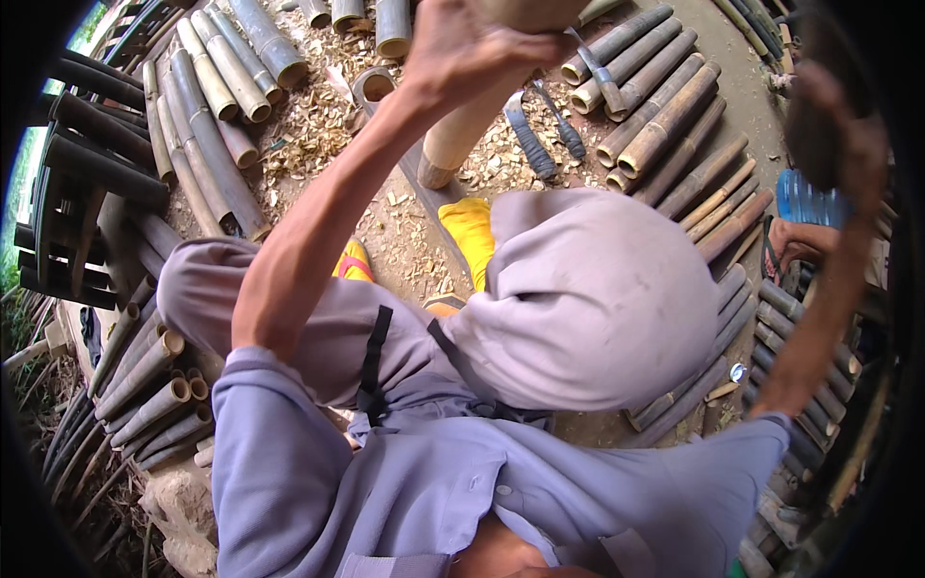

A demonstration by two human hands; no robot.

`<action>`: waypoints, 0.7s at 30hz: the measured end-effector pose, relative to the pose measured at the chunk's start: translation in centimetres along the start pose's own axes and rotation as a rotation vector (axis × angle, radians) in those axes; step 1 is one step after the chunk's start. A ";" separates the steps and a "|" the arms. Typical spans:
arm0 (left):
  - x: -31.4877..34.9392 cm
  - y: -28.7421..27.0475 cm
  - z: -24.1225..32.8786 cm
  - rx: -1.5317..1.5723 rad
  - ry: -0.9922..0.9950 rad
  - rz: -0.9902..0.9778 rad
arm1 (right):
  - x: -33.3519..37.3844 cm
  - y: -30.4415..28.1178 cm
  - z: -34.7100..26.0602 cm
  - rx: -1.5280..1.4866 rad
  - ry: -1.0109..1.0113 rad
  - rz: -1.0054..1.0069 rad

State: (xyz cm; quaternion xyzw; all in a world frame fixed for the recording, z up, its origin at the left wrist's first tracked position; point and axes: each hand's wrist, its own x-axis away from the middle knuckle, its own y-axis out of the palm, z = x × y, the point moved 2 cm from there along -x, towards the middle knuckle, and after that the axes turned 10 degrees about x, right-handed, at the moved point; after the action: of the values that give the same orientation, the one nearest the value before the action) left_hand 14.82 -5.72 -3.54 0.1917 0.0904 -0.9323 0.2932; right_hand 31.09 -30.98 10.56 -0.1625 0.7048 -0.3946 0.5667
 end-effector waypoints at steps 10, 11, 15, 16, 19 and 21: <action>4.3 -2.3 1.0 -0.218 0.034 0.363 | 34.8 20.5 -3.7 -0.364 0.478 -1.062; 4.6 -2.4 0.7 -0.160 0.008 0.380 | 36.7 20.4 -4.7 -0.393 0.483 -1.074; 5.4 -1.9 0.5 -0.185 0.080 0.472 | 39.5 19.0 -6.4 -0.388 0.263 -0.943; 5.9 -2.2 0.4 -0.198 0.114 0.497 | 39.0 19.0 -6.3 -0.403 0.288 -0.971; 6.9 -2.1 1.8 -0.098 0.176 0.594 | 33.0 20.6 -5.0 -0.360 0.395 -0.992; 7.6 -2.7 2.2 -0.096 0.184 0.640 | 30.2 23.2 -1.9 -0.309 0.434 -0.755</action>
State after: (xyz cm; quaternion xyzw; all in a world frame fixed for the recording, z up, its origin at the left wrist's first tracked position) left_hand 6.84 -8.08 -4.56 0.2799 0.0954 -0.7664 0.5703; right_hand 25.17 -36.00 -26.80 -0.4043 0.7490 -0.4886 0.1917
